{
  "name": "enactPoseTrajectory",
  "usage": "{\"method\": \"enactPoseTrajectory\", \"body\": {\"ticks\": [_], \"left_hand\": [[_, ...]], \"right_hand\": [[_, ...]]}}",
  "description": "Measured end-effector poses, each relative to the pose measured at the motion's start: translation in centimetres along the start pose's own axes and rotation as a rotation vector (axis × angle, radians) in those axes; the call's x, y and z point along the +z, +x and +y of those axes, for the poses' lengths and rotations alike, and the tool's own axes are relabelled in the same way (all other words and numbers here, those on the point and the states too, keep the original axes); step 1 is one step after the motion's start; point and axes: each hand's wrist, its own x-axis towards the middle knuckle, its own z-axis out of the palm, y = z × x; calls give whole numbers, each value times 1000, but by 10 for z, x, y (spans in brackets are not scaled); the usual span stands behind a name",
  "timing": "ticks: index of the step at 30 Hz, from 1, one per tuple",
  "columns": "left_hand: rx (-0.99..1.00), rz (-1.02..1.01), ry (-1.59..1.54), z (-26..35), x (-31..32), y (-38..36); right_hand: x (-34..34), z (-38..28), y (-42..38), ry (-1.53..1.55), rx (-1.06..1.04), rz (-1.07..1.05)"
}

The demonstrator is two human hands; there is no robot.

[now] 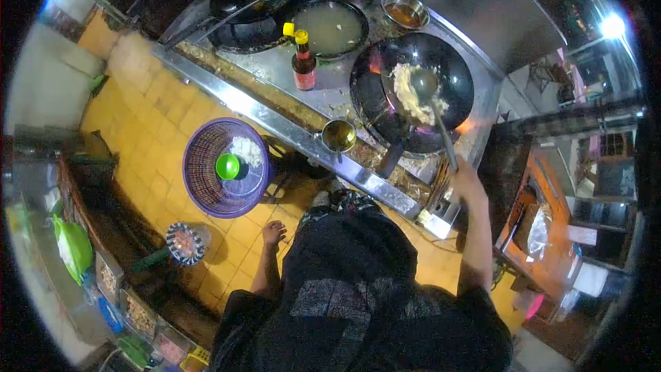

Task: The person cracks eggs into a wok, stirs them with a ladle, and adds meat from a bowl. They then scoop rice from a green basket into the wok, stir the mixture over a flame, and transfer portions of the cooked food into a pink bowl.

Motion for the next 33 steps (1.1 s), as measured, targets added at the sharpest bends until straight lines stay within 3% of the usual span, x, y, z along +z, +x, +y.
{"method": "enactPoseTrajectory", "body": {"ticks": [1,3,4,7,8,9,11,13,14,17,20,23,27,29,30,31,33], "left_hand": [[-15,10,22,6,5,-3],[-27,-2,70,8,3,-14],[-8,6,93,9,1,-13],[9,25,54,-2,-1,-10],[8,23,14,-9,-5,-12],[12,16,-27,-11,-6,-12],[-73,-83,-105,-18,-12,-15],[-56,-32,89,-9,-8,-25],[-5,19,90,-18,-11,-18],[30,4,-18,-29,-17,-25],[-49,-35,51,-46,-32,-13],[-52,16,115,-42,-33,-31],[-64,17,85,-45,-49,-46],[122,27,-38,-57,-61,-53],[50,112,12,-58,-61,-51],[56,121,-6,-60,-60,-50],[37,218,22,-69,-56,-54]], "right_hand": [[4,-4,4,0,10,-3],[25,-10,12,-38,258,80],[33,-10,12,-290,204,-80],[-3,-39,-20,-92,135,-53],[5,-11,-4,-88,-4,-63],[24,8,11,-84,11,-62],[45,16,20,-209,96,-89],[47,-2,2,-331,98,-52],[52,1,-7,-478,-43,-46],[28,-23,-14,2,203,-134],[21,-16,5,-313,41,38],[37,7,28,36,20,412],[50,29,34,32,-28,403],[52,33,16,-159,-59,141],[59,39,8,-220,-79,57],[78,54,-2,-513,-174,172],[66,45,0,-802,-281,295]]}}
